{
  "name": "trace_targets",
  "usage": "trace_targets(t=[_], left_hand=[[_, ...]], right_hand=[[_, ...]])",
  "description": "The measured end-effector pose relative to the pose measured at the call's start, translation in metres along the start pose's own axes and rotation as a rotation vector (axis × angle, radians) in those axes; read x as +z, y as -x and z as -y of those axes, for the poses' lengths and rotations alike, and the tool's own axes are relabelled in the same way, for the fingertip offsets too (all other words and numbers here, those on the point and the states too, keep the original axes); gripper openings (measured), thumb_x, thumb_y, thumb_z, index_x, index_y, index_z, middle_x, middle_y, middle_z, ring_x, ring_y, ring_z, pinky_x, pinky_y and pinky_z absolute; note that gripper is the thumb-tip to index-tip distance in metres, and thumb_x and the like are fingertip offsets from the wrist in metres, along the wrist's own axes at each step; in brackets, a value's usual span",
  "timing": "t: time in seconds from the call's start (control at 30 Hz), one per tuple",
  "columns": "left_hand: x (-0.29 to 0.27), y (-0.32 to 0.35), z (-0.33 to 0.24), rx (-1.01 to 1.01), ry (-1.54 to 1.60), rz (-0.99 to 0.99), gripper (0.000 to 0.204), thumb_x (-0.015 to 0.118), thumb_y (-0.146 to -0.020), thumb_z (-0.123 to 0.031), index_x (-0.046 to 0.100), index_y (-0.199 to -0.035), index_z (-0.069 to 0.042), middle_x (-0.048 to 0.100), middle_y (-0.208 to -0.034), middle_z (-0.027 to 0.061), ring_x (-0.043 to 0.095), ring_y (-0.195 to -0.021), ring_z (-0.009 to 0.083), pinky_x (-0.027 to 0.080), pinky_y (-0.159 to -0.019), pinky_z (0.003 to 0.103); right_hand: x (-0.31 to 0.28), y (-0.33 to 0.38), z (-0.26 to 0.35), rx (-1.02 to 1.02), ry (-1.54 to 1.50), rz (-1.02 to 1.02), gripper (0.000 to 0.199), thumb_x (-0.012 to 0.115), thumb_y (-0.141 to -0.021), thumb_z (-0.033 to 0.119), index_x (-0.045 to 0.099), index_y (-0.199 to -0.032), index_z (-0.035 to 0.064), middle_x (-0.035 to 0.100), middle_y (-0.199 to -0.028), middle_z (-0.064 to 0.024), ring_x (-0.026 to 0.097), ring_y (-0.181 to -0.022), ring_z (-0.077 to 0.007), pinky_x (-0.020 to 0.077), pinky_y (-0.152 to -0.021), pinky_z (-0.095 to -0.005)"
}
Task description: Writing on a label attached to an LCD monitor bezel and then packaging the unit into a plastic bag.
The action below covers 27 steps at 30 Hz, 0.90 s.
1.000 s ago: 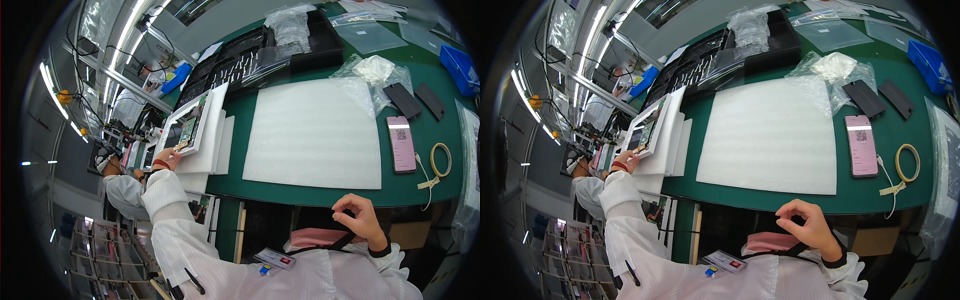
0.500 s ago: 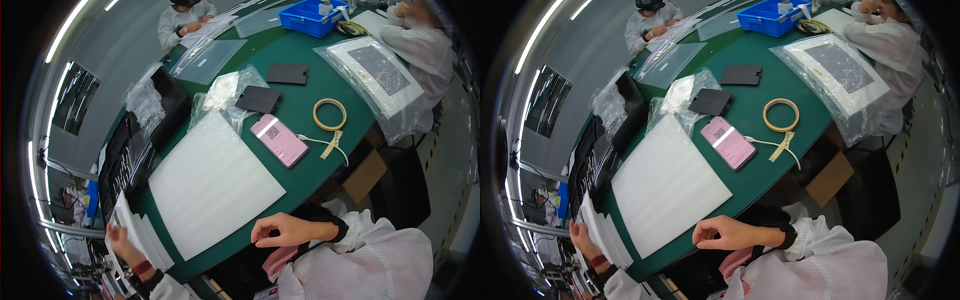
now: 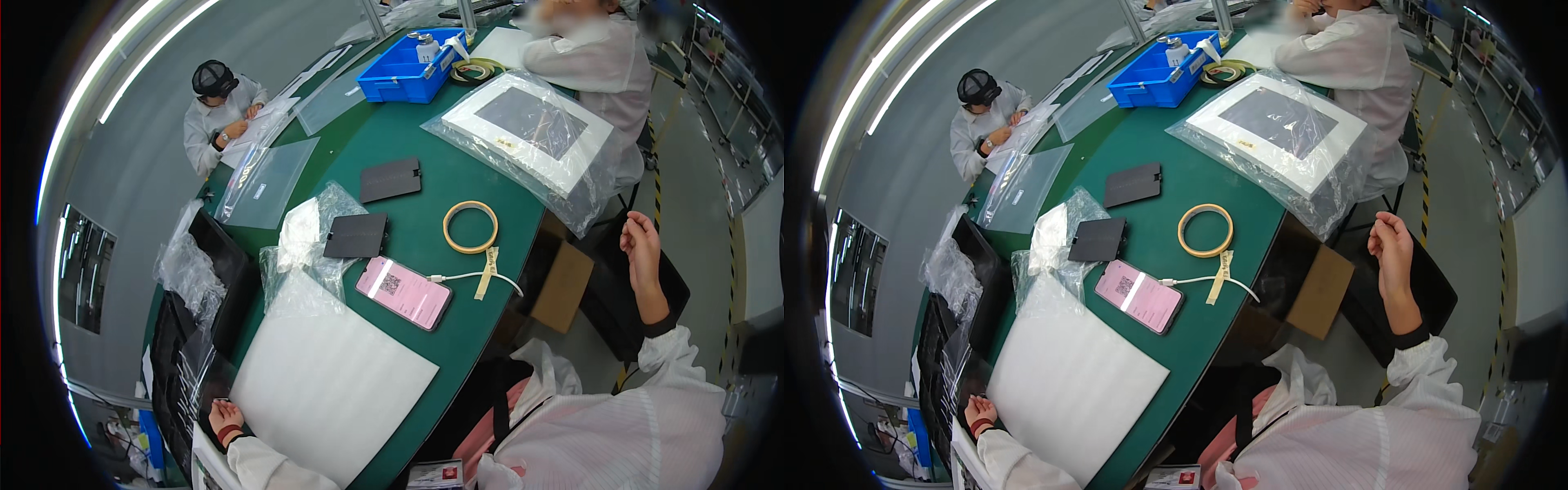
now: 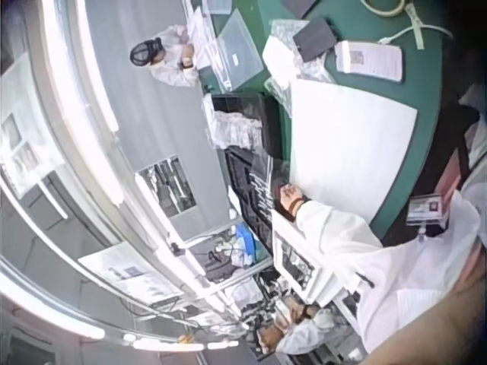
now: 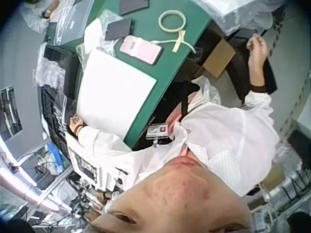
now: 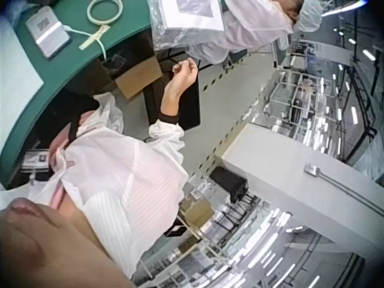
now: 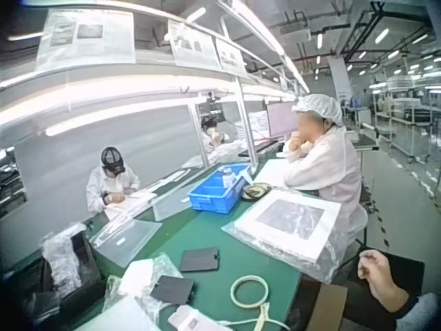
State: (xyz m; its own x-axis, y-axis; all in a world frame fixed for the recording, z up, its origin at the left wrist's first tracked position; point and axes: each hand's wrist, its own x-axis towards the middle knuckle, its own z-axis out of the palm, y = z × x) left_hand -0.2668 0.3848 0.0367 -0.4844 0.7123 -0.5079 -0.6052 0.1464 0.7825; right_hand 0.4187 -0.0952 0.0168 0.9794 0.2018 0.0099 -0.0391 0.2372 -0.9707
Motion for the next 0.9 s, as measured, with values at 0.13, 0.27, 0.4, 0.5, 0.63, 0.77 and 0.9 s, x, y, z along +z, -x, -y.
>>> trace_targets(t=[0.13,0.27,0.4,0.5,0.63,0.77,0.9], left_hand=[[-0.024,-0.028,-0.013,0.050,-0.227,-0.037,0.015,0.057,-0.086,-0.024,0.058,-0.090,-0.010,0.061,-0.083,-0.0023,0.052,-0.063,0.0100,0.042,-0.058,0.023],[-0.004,0.036,-0.016,0.449,-0.056,0.174,0.024,0.058,-0.086,-0.025,0.058,-0.101,-0.006,0.062,-0.093,0.0002,0.054,-0.073,0.0077,0.038,-0.057,0.017],[0.051,0.250,-0.001,1.099,-0.277,0.329,0.035,0.049,-0.091,-0.019,0.051,-0.117,0.003,0.054,-0.120,0.0126,0.052,-0.111,0.0199,0.038,-0.090,0.024],[0.078,0.334,0.029,1.205,-0.331,0.976,0.022,0.039,-0.093,-0.013,0.055,-0.101,-0.001,0.039,-0.133,0.0214,0.039,-0.123,0.0297,0.031,-0.103,0.039],[0.124,0.428,0.111,1.156,-0.421,1.516,0.010,0.043,-0.087,-0.003,0.052,-0.089,-0.005,0.036,-0.135,0.0239,0.034,-0.126,0.0384,0.031,-0.100,0.044],[0.148,0.499,0.173,0.897,-0.616,2.109,0.013,0.048,-0.078,0.005,0.049,-0.087,-0.005,0.042,-0.131,0.0218,0.042,-0.122,0.0340,0.035,-0.096,0.039],[0.139,0.542,0.242,1.258,-0.634,2.481,0.024,0.052,-0.069,0.008,0.050,-0.090,-0.004,0.048,-0.125,0.0159,0.048,-0.114,0.0310,0.038,-0.092,0.038]], right_hand=[[-0.002,-0.048,-0.015,0.129,0.024,0.015,0.021,0.051,-0.086,0.010,0.051,-0.105,0.0026,0.054,-0.077,-0.0003,0.050,-0.060,-0.0065,0.0396,-0.057,-0.0184],[0.005,-0.089,-0.010,0.223,0.134,0.157,0.023,0.052,-0.085,0.010,0.052,-0.106,0.0016,0.056,-0.079,-0.0007,0.052,-0.062,-0.0069,0.0406,-0.059,-0.0182],[0.023,-0.099,-0.013,-0.124,0.225,0.128,0.025,0.057,-0.084,0.010,0.053,-0.106,-0.0003,0.056,-0.080,-0.0017,0.053,-0.065,-0.0068,0.0414,-0.058,-0.0199],[0.028,-0.096,-0.002,-0.263,0.221,-0.015,0.023,0.058,-0.085,0.013,0.053,-0.102,-0.0014,0.056,-0.080,-0.0033,0.054,-0.067,-0.0085,0.0428,-0.059,-0.0203],[0.041,-0.082,0.009,-0.082,-0.116,0.108,0.023,0.052,-0.090,0.018,0.053,-0.104,-0.0013,0.058,-0.090,-0.0065,0.057,-0.074,-0.0105,0.0459,-0.069,-0.0235],[0.032,-0.049,0.041,-0.163,-0.088,0.195,0.046,0.043,-0.092,0.039,0.047,-0.113,-0.0024,0.057,-0.101,-0.0157,0.057,-0.096,-0.0207,0.0466,-0.079,-0.0310],[0.009,-0.030,0.076,0.454,-0.499,0.788,0.078,0.027,-0.085,0.064,0.035,-0.127,-0.0010,0.047,-0.119,-0.0287,0.049,-0.110,-0.0384,0.0417,-0.090,-0.0459]])
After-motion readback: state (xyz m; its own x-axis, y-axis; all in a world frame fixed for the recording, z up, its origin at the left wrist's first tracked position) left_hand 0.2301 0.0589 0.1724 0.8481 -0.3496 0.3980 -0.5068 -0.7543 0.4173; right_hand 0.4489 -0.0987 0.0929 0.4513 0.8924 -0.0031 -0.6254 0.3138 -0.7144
